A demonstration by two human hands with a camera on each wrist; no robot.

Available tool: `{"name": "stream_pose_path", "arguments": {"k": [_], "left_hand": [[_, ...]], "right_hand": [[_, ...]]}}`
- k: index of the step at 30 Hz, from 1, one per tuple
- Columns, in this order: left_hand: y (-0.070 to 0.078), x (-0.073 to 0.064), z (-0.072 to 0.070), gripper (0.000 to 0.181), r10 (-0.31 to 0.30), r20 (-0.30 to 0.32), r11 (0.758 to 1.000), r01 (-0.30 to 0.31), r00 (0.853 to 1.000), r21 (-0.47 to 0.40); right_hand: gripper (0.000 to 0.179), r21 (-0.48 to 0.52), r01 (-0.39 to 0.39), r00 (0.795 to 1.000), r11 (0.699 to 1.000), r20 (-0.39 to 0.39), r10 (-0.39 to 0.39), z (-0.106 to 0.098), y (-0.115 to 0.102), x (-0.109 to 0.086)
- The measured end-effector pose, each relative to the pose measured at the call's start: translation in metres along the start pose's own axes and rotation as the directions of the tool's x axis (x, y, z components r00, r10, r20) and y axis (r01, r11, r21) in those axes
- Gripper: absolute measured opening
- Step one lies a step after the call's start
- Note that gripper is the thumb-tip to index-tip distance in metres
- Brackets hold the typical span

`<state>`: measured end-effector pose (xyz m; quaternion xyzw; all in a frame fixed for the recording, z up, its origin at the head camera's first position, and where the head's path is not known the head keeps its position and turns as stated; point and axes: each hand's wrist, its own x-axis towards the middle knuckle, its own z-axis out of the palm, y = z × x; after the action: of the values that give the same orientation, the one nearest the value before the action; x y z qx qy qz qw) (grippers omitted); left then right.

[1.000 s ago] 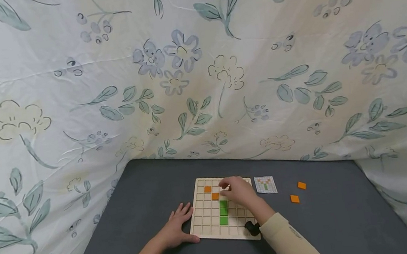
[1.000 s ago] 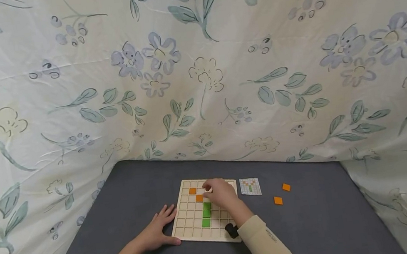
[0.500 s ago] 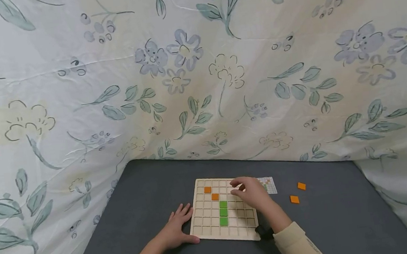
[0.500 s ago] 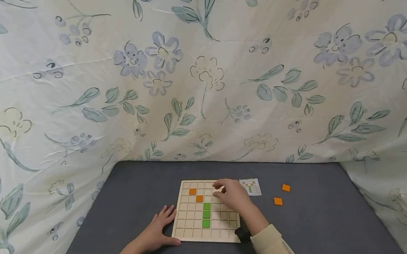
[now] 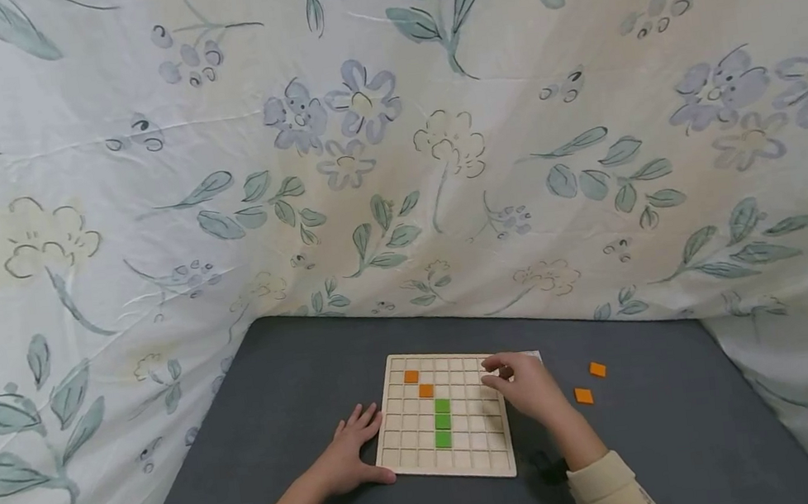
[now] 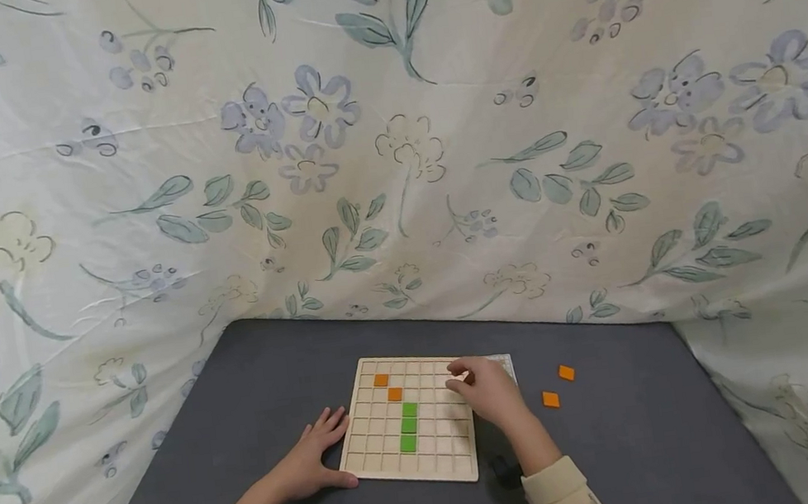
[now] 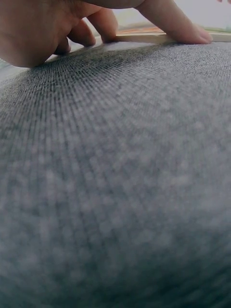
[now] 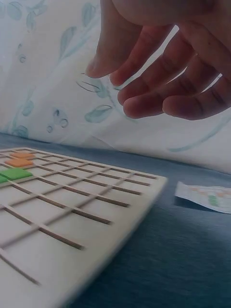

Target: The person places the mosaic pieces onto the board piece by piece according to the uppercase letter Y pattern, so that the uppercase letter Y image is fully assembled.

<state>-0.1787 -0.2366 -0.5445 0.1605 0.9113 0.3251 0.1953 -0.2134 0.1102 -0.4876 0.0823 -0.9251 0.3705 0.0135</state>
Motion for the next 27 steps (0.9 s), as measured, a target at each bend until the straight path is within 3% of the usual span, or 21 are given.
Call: {"name": "stream_pose_path", "arguments": {"k": [8,27], "left_hand": [[0.004,-0.002,-0.002,0.108,-0.001,-0.021,1.0,0.001,1.0,-0.014],[0.006,0.008,0.005,0.109,-0.022,-0.021,1.0,0.021,1.0,-0.021]], "right_hand": [[0.033,-0.027,-0.012,1.0,1.0,-0.013,0.012,-0.017,0.019,0.0],[0.036,-0.071,-0.12,0.981,0.99,-0.161,0.107,-0.068,0.081,-0.008]]}}
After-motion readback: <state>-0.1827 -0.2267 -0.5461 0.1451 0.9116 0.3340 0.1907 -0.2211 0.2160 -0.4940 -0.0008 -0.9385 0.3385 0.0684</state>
